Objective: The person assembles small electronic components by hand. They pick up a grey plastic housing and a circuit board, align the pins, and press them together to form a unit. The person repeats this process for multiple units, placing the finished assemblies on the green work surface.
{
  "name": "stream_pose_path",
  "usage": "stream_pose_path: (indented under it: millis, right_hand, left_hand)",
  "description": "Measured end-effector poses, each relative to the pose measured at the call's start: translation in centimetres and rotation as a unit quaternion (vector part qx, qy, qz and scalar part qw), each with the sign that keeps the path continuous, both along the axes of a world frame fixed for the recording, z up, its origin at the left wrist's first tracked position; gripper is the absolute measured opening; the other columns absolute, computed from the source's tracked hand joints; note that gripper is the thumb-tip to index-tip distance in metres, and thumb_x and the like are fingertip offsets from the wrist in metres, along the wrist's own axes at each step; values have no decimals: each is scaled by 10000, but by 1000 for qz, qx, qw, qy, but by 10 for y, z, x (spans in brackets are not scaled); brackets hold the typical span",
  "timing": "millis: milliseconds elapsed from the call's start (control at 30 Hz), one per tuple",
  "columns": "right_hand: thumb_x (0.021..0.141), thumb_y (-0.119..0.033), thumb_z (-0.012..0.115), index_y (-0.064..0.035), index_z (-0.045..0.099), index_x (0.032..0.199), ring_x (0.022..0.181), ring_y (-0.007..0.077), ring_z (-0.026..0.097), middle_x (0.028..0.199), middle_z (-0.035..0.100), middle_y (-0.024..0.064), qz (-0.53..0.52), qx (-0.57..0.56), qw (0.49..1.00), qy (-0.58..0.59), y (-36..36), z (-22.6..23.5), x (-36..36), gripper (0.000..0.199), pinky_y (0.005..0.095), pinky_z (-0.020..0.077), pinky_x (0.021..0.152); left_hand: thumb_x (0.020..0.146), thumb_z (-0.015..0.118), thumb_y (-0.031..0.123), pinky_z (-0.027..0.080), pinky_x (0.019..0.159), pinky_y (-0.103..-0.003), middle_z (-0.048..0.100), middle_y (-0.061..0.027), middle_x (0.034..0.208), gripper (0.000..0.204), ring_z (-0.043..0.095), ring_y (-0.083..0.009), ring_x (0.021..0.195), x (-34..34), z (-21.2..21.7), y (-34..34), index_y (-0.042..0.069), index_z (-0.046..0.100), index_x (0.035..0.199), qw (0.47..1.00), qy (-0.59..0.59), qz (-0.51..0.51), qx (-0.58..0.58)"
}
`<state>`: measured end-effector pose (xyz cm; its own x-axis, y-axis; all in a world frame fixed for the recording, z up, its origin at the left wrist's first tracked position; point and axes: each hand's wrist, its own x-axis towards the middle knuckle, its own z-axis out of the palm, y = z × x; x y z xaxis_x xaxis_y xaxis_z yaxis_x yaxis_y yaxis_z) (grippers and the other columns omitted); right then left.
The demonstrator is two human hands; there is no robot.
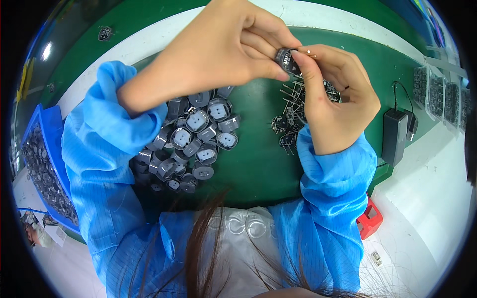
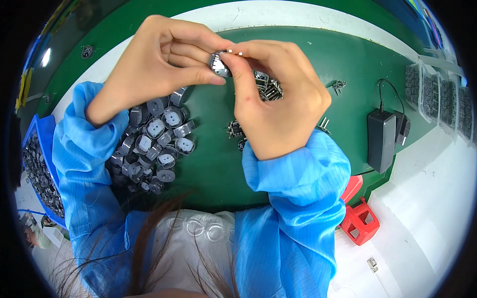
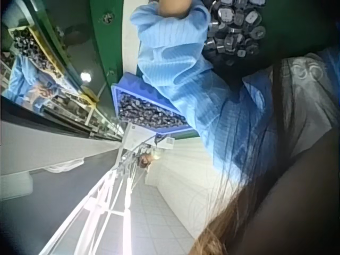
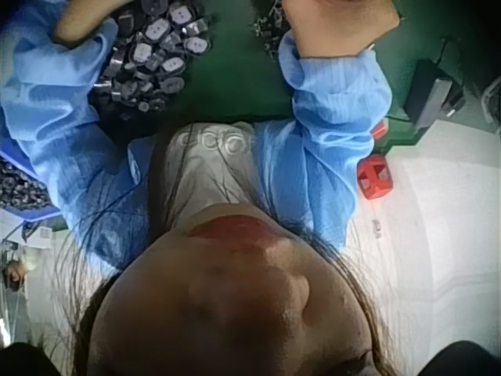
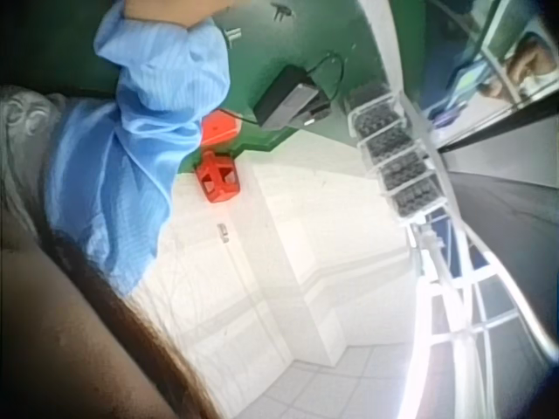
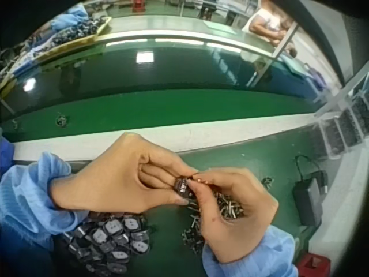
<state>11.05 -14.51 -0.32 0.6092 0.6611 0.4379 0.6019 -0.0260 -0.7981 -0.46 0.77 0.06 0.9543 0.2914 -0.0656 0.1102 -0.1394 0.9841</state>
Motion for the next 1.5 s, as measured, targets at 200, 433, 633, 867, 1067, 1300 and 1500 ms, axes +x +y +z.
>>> stream_pose_path:
  millis: [200,433,633,867,1067,1300,1500]
  right_hand:
    - [807,73,736,-25,705,963,858,242,712,933,680,124,36,-32,981,-189,-1,1,7,186,328,581,743]
    - [963,57,558,-6,595,1276,1066,173,638,1203,650,149,172,-8,945,277,2,-1,-5,322,312,505,903]
    - [969,85,530,34,624,1254,984,137,667,1092,706,115,154,-9,958,244,1,-2,-9,305,267,525,853]
    - [911,-69,721,-56,698,1201,943,131,681,1044,734,73,52,-27,991,123,-2,-3,30,291,273,537,748]
    - [788,-247,844,-87,784,944,826,229,673,934,731,65,-12,-274,958,-87,-21,13,60,232,336,527,725]
    - [723,-254,891,-64,738,884,752,270,648,836,697,92,-30,-284,939,-194,-24,7,41,292,388,527,690]
    - [733,-175,875,-51,736,891,551,197,579,708,637,84,-72,-333,938,-59,-23,10,33,244,342,491,549]
  left_hand:
    - [833,718,-47,583,881,-284,735,-139,1081,292,723,-180,990,-1,1,-1,-64,700,1124,998,4,21,-54]
    - [827,689,-66,573,915,-294,729,-125,1105,277,718,-185,1013,-4,-4,2,-47,697,1104,995,-38,30,-84]
    - [838,643,-75,565,946,-310,730,-116,1099,256,714,-185,1030,-6,3,-10,-42,700,1085,999,-40,36,2]
    - [838,650,-31,512,621,-158,742,-124,882,201,666,-64,734,5,17,35,-67,726,1020,996,20,57,65]
    - [833,739,103,552,740,-317,727,-140,915,198,702,-198,775,-17,-5,103,-32,719,976,896,170,199,360]
    - [793,777,63,564,704,-312,672,-106,1081,301,686,-175,827,-11,13,65,25,697,1081,831,23,48,554]
    - [767,823,94,548,660,-312,605,-66,957,272,646,-198,787,-27,-1,23,6,659,965,935,17,-234,266]
